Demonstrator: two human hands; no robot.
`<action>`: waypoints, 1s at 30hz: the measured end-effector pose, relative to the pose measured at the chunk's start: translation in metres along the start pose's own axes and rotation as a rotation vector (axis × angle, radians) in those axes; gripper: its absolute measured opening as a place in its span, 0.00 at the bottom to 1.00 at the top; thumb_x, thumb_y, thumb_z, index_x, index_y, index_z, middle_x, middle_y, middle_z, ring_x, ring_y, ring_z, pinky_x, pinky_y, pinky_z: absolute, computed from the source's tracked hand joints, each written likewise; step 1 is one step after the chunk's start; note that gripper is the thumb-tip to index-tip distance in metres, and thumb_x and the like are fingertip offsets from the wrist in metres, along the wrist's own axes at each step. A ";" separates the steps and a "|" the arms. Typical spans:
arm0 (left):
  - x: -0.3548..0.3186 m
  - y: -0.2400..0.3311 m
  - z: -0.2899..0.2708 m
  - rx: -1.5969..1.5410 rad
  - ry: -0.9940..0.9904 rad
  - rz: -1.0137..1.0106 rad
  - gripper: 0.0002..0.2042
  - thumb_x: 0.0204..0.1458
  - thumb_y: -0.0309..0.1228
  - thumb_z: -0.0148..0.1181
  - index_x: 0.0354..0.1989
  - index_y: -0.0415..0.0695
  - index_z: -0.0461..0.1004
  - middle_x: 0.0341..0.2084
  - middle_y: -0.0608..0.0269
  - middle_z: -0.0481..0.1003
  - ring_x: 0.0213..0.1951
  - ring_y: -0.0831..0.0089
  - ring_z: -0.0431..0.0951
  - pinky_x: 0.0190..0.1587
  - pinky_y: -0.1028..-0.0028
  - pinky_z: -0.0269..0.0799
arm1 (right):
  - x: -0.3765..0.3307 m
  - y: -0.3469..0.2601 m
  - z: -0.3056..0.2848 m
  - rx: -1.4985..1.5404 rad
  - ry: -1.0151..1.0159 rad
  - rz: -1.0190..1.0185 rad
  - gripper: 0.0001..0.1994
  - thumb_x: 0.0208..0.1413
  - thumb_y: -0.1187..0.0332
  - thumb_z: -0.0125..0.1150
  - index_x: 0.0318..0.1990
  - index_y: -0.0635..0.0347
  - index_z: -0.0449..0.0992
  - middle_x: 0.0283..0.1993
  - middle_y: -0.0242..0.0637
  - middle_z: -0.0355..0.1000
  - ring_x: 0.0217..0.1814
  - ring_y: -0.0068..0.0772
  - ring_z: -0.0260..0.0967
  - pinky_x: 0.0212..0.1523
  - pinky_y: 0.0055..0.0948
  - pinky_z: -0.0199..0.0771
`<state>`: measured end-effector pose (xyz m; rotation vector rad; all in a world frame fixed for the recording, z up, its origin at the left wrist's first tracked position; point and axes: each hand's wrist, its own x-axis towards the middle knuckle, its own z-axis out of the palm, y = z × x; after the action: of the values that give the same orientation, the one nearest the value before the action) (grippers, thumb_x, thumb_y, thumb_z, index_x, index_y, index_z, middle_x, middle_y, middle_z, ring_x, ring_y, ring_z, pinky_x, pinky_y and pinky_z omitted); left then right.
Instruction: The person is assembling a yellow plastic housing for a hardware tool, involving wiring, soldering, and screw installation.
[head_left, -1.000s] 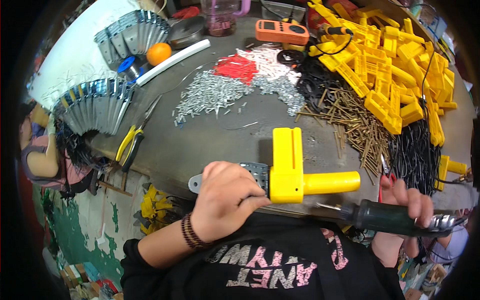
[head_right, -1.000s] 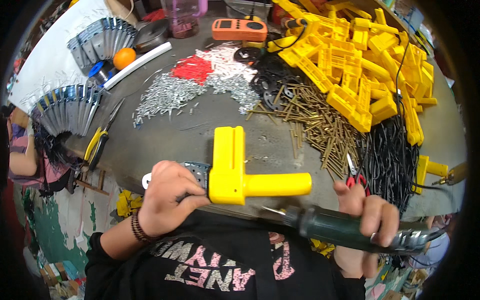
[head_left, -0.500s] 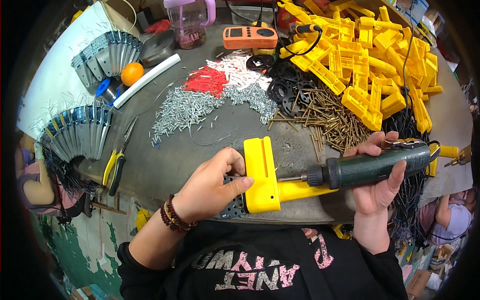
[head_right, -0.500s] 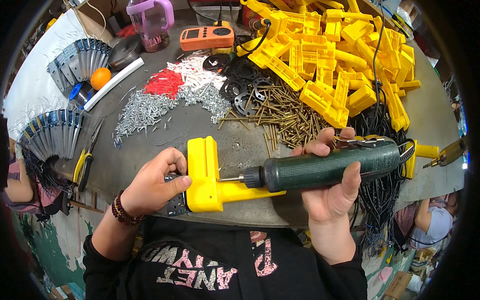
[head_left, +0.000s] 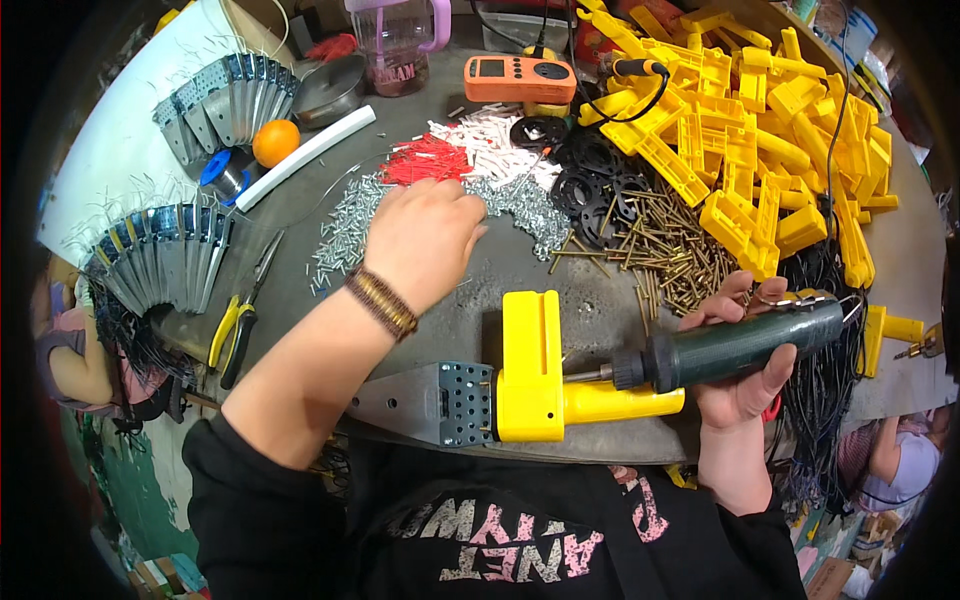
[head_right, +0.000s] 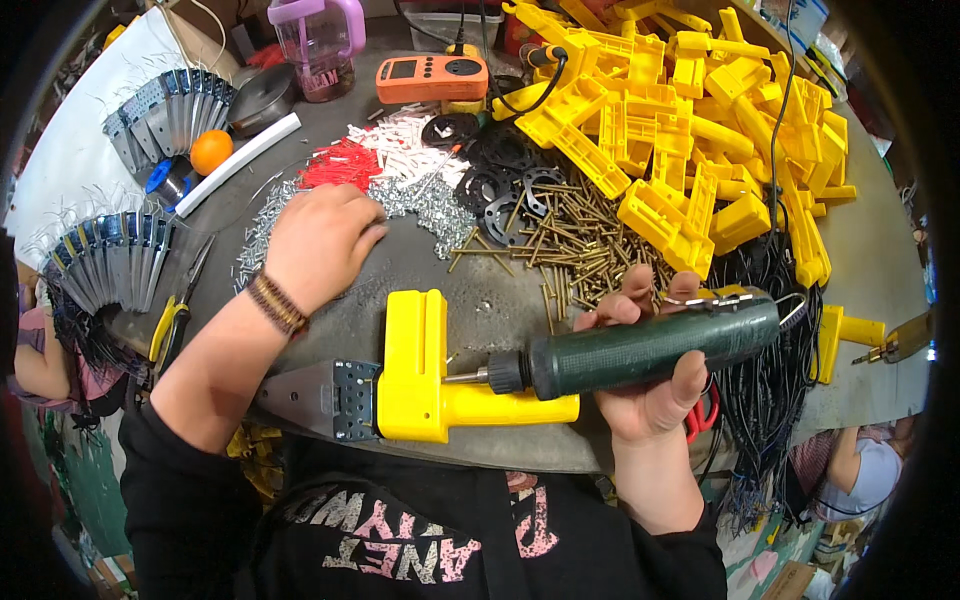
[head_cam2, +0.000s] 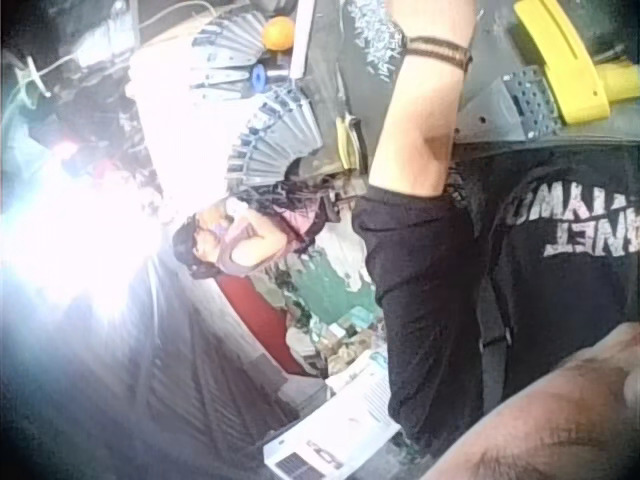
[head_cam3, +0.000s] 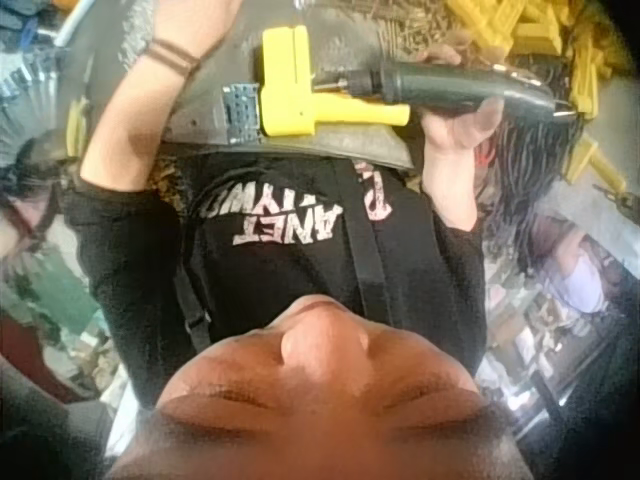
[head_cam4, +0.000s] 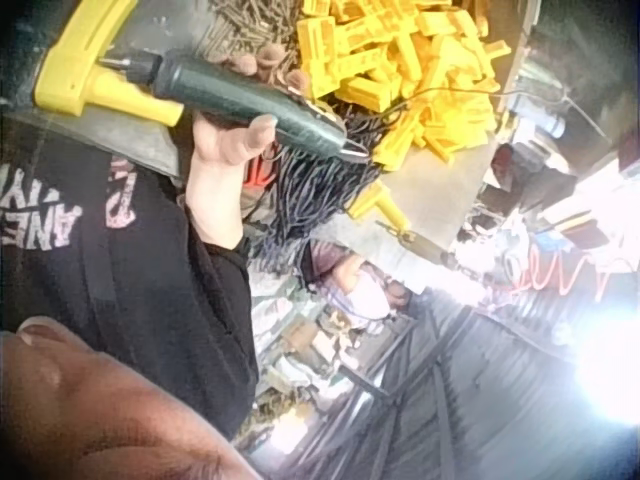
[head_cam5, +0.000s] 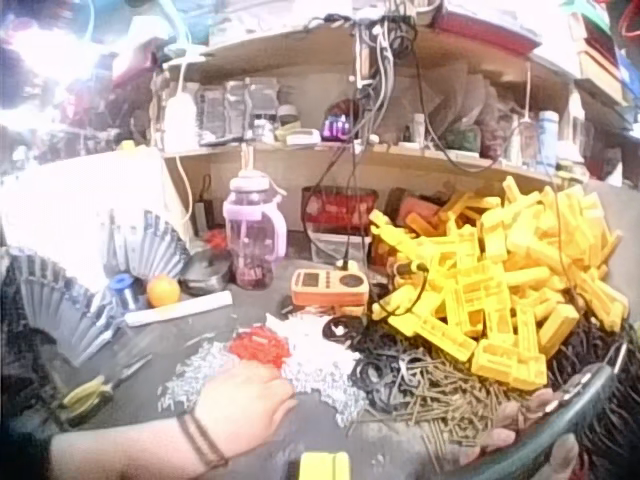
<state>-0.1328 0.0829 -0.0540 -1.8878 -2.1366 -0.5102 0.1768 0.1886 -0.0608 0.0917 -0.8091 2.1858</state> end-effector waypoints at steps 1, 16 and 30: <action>0.008 -0.003 0.005 0.126 -0.026 0.058 0.04 0.50 0.32 0.59 0.31 0.46 0.76 0.31 0.62 0.76 0.39 0.62 0.76 0.43 0.63 0.70 | -0.001 0.000 -0.002 -0.001 0.000 -0.004 0.32 0.49 0.57 0.72 0.62 0.34 0.65 0.61 0.29 0.63 0.58 0.27 0.63 0.66 0.47 0.59; -0.068 0.035 -0.045 -0.487 -0.039 -0.054 0.03 0.50 0.21 0.57 0.32 0.39 0.69 0.31 0.53 0.72 0.36 0.54 0.74 0.40 0.64 0.70 | -0.002 0.002 0.002 -0.009 0.026 0.009 0.31 0.49 0.59 0.73 0.61 0.36 0.66 0.59 0.28 0.64 0.53 0.24 0.64 0.65 0.44 0.58; -0.109 0.052 -0.043 -0.748 -0.045 -0.168 0.05 0.49 0.25 0.61 0.31 0.43 0.71 0.39 0.57 0.76 0.41 0.56 0.74 0.45 0.63 0.69 | -0.002 0.005 0.017 0.083 0.121 -0.005 0.23 0.49 0.66 0.72 0.51 0.45 0.69 0.50 0.28 0.64 0.51 0.25 0.65 0.64 0.44 0.58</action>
<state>-0.0687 -0.0281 -0.0538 -2.0535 -2.3404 -1.4839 0.1716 0.1754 -0.0508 0.0020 -0.6502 2.1972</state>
